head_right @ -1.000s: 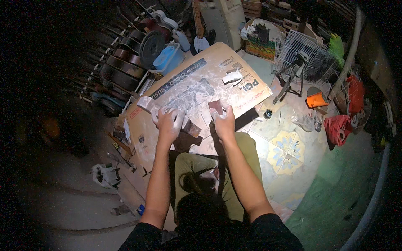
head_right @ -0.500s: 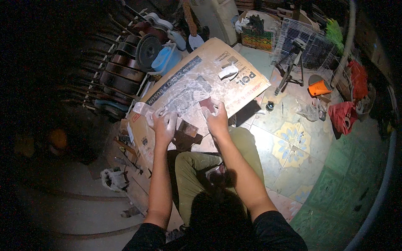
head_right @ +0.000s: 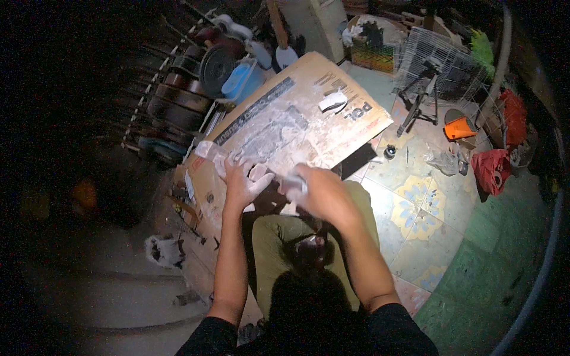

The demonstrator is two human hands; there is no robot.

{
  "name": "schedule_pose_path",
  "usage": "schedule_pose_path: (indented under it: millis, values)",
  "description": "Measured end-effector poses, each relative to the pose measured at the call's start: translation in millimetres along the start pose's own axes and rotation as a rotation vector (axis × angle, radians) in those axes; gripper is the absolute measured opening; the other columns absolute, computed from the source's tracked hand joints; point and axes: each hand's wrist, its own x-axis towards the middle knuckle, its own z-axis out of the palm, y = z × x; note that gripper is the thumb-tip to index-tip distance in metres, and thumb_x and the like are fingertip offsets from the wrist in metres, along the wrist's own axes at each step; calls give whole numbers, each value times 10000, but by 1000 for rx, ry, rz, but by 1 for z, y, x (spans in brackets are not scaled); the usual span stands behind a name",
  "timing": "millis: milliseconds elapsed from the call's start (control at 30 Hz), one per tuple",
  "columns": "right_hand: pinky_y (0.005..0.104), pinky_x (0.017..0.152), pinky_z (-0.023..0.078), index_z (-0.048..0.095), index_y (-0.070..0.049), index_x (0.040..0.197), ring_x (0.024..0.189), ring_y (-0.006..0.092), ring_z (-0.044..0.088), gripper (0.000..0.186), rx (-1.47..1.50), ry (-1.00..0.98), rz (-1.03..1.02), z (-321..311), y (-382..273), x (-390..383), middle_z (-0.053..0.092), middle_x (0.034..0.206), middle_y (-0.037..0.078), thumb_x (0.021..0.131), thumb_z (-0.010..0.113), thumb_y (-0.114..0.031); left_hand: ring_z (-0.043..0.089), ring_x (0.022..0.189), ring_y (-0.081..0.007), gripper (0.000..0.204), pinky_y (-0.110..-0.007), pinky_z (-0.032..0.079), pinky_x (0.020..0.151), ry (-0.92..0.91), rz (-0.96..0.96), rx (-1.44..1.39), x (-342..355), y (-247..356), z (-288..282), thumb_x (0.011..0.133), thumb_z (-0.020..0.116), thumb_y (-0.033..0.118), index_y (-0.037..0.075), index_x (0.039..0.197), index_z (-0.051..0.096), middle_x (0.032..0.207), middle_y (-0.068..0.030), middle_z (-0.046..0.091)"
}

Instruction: The person sands the surfaces and edges of a wooden guitar body by hand with a sanding block and sandpaper while sitting on the floor.

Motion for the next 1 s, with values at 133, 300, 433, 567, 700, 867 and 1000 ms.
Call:
schedule_pose_path:
  millis: [133,300,433,567,700,867,1000]
  values:
    - [426,748,550,675,-68,1032,847,354,691,258,-119,-371,-489,-56,-92,-51,697,888,182,824,732,-209,467,1210,-407,486,-505,321,1089,-19,-3,8,0,9,1,647,819,412,120,1027,738,1114,-113,678]
    - [414,710,551,683,-61,1012,813,319,677,245,-422,-492,-565,-45,-160,-78,688,877,156,816,726,-202,465,1212,-410,472,-538,302,1092,98,106,38,1,9,5,635,833,381,119,1013,727,1081,-121,663]
    - [404,680,551,689,-55,995,786,291,666,234,-536,-507,-529,-28,-177,-81,680,868,135,811,722,-196,489,1243,-350,470,-583,211,1129,243,167,129,-14,-24,28,621,859,381,118,985,721,1053,-96,651]
    - [394,650,552,695,-49,979,759,263,654,225,-653,-499,-428,-26,-196,-78,672,860,114,805,718,-190,501,1273,-300,472,-603,134,1153,309,219,189,-8,-10,33,623,864,417,138,969,708,1091,-59,650]
    - [385,619,553,701,-44,963,732,235,643,215,-670,-516,-327,-14,-197,-68,665,851,93,799,714,-184,455,1287,-339,495,-557,199,1136,400,180,182,-14,-16,41,634,885,381,167,1032,684,1212,-63,617]
    - [388,716,573,673,-13,1068,780,256,675,273,-144,-87,-166,31,-98,-39,672,897,126,861,684,-190,334,1406,-374,263,-577,202,1178,404,19,143,-19,-28,67,802,771,231,48,962,671,1313,-187,566]
    - [340,1020,467,564,40,1317,1153,240,624,528,142,447,-98,43,-20,-8,645,1204,169,843,765,-77,400,1368,-353,268,-555,264,1170,420,-5,88,-20,-24,66,754,781,209,84,958,660,1255,-153,570]
